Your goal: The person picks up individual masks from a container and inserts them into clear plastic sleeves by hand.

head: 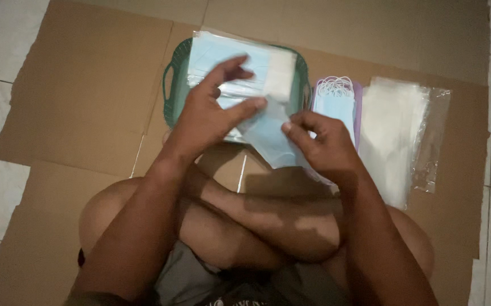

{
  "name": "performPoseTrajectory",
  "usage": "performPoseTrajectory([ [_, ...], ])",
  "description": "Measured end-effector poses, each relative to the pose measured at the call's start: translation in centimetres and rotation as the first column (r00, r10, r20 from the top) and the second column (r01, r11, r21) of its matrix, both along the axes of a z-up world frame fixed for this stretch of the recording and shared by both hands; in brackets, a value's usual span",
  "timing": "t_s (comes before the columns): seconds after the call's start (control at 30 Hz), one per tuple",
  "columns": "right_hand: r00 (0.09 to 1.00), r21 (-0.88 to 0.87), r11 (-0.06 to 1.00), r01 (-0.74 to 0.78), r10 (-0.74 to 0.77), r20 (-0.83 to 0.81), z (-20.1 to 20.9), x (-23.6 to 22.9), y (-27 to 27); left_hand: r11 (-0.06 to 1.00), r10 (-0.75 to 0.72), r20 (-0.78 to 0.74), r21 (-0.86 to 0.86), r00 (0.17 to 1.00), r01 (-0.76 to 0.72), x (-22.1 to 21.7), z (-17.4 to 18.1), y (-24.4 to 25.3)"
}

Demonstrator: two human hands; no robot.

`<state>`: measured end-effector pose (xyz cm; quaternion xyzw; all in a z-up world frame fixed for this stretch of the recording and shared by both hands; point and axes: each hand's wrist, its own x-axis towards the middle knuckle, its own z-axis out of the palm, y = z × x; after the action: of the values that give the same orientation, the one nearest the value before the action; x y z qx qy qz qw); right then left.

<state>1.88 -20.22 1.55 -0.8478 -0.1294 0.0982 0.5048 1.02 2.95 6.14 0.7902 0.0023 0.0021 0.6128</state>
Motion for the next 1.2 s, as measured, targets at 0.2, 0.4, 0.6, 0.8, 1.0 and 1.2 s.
performPoseTrajectory([
  [0.2, 0.995, 0.037, 0.996, -0.083, 0.085, -0.042, 0.5, 0.0, -0.3, 0.996, -0.056, 0.073, 0.078, 0.996, 0.05, 0.8, -3.0, -0.4],
  [0.4, 0.991, -0.177, 0.983, -0.057, 0.033, -0.132, 3.1, 1.6, -3.4, 0.968, 0.177, -0.144, -0.154, 0.974, -0.198, 1.7, -5.6, 1.8],
  [0.6, 0.998, -0.055, 0.998, 0.012, -0.015, -0.053, 3.0, 1.1, -5.1, 0.914, 0.198, -0.289, -0.29, 0.936, -0.283, 2.0, -7.3, 2.1],
  [0.8, 0.994, 0.086, 0.99, 0.111, -0.109, -0.024, 2.0, 1.3, -6.2, 0.872, -0.097, -0.38, -0.478, 0.92, -0.106, -0.2, -4.9, 0.8],
  [1.0, 0.9, 0.502, 0.754, 0.423, -0.285, -0.33, 1.8, 1.5, -6.6, 0.771, 0.065, -0.346, -0.578, 0.936, -0.267, 0.8, -7.2, 0.3],
  [1.2, 0.899, 0.363, 0.83, 0.424, -0.336, -0.282, 0.0, 1.9, -6.5, 0.758, 0.043, -0.323, -0.606, 0.945, -0.242, 1.3, -8.1, 0.8],
])
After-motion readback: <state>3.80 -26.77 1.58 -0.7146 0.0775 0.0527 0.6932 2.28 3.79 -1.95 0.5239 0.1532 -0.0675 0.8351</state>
